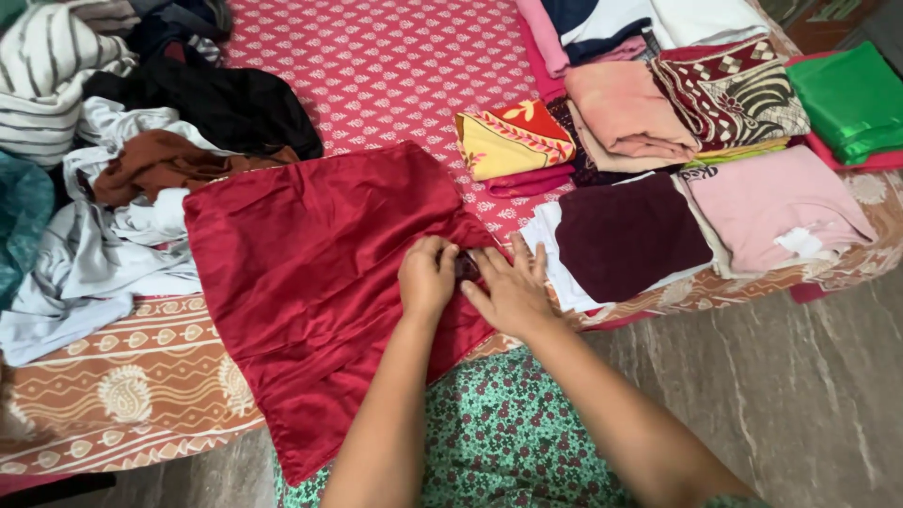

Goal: Fold various pieces of clothing and arrange them neatly on a bed.

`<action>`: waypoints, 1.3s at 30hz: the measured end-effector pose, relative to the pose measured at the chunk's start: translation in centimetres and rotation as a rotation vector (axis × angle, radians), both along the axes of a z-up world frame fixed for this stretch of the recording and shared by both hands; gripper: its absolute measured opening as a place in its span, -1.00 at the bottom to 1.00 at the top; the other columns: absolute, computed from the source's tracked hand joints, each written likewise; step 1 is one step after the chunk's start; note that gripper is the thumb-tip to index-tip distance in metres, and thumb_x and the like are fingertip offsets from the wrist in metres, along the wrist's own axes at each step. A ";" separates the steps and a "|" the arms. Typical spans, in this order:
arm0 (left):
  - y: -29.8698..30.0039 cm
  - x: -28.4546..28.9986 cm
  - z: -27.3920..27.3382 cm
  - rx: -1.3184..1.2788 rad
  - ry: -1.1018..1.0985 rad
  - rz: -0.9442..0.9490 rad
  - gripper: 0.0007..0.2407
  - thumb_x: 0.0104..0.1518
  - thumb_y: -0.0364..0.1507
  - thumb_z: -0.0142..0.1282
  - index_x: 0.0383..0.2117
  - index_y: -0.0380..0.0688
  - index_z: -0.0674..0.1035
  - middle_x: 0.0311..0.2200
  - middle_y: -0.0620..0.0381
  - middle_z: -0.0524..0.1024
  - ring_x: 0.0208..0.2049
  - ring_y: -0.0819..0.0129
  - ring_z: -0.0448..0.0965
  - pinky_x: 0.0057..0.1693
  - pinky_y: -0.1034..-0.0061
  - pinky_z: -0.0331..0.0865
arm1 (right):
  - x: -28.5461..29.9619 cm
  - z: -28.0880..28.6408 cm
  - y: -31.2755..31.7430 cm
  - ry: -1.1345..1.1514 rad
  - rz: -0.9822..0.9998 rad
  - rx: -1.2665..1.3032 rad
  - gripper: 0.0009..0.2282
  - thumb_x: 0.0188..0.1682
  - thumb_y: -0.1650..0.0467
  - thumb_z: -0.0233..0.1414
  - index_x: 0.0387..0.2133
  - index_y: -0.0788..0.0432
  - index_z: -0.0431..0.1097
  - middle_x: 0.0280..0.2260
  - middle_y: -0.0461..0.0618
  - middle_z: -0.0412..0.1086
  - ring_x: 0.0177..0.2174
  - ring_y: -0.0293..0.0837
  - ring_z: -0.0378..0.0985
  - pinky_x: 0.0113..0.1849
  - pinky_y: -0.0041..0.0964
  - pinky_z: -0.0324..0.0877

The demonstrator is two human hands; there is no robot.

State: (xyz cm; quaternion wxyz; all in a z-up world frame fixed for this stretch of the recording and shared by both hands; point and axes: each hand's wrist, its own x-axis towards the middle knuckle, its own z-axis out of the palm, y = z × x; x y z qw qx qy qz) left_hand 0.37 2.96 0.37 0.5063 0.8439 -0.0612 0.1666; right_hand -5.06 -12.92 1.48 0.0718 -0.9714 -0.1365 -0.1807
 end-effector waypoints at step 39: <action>6.8 -3.4 -2.1 -0.061 0.048 -0.147 -0.70 -0.12 -0.67 0.07 -0.22 -0.14 0.58 -0.27 0.05 0.58 -0.19 0.12 0.57 0.01 0.32 0.46 | -0.5 -0.2 8.0 0.056 -0.078 0.175 -0.76 -0.23 0.28 0.28 -0.40 0.13 0.47 -0.31 0.05 0.47 -0.18 0.16 0.44 -0.10 0.10 0.31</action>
